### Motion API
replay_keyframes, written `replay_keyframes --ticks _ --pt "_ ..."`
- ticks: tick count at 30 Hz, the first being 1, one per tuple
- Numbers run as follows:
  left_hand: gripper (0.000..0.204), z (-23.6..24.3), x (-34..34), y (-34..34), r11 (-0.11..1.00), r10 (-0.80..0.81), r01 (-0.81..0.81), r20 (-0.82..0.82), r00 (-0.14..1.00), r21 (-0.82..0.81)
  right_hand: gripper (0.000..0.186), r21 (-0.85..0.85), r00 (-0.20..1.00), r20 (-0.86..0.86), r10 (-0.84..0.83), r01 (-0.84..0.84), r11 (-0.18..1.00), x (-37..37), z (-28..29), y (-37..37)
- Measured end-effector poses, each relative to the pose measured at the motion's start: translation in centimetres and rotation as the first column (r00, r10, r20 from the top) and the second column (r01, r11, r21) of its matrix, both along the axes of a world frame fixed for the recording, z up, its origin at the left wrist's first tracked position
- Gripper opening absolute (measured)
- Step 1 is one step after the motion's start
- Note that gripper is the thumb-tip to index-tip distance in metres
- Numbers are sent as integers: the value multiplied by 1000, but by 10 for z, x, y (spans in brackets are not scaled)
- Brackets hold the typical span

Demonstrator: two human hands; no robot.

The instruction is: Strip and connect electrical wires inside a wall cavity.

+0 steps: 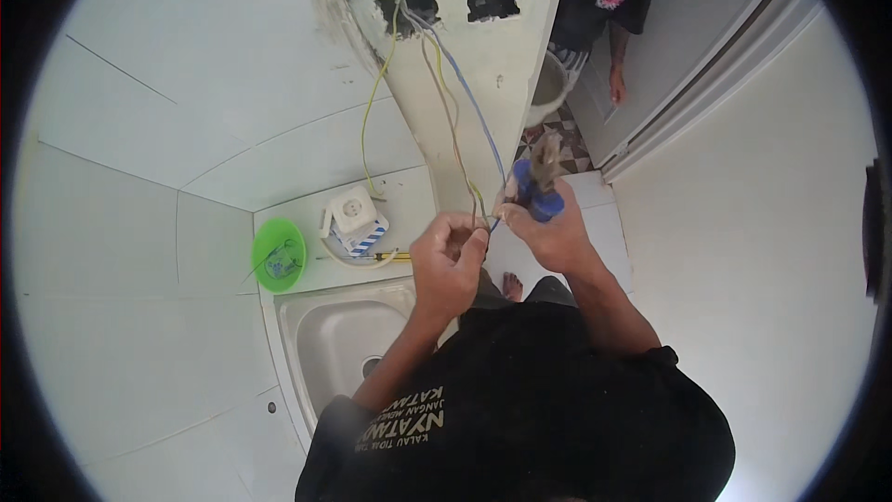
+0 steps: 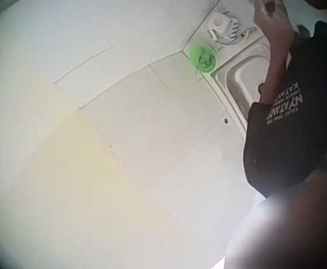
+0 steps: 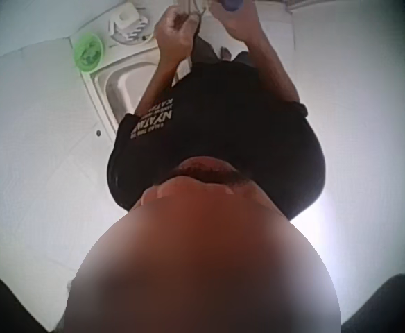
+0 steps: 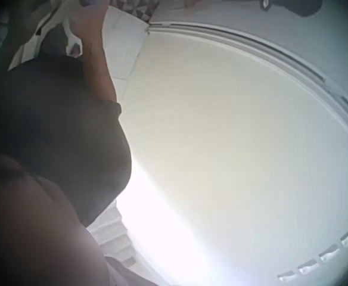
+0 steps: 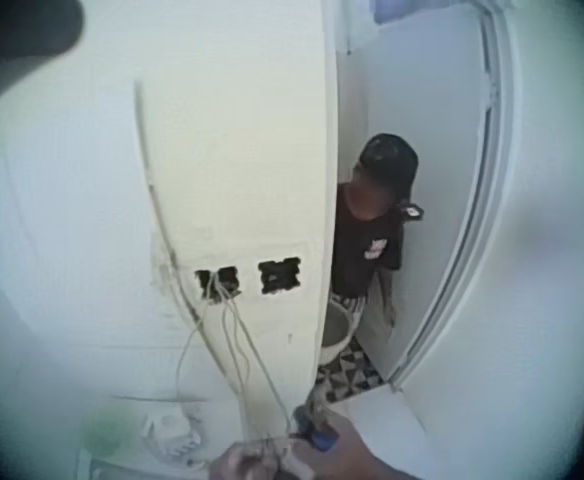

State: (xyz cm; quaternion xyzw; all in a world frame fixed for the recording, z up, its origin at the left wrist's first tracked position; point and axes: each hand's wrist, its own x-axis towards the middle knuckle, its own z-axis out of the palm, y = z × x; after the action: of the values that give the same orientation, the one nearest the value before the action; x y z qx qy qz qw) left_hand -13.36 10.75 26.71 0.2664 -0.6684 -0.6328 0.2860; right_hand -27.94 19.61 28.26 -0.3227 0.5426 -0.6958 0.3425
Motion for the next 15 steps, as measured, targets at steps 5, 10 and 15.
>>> replay_keyframes --ticks 5,10,15 --pt "36 29 -22 -33 991 -14 -15 -214 977 -135 19 65 971 -238 24 -8 998 7 4 -10" --pt "40 42 -40 -62 949 43 -46 -15 999 -313 20 101 966 -254 53 -28 995 12 3 -11" --pt "31 34 -45 -57 1000 24 -27 -170 985 -12 17 -13 979 -198 -50 49 999 -1 2 -4"
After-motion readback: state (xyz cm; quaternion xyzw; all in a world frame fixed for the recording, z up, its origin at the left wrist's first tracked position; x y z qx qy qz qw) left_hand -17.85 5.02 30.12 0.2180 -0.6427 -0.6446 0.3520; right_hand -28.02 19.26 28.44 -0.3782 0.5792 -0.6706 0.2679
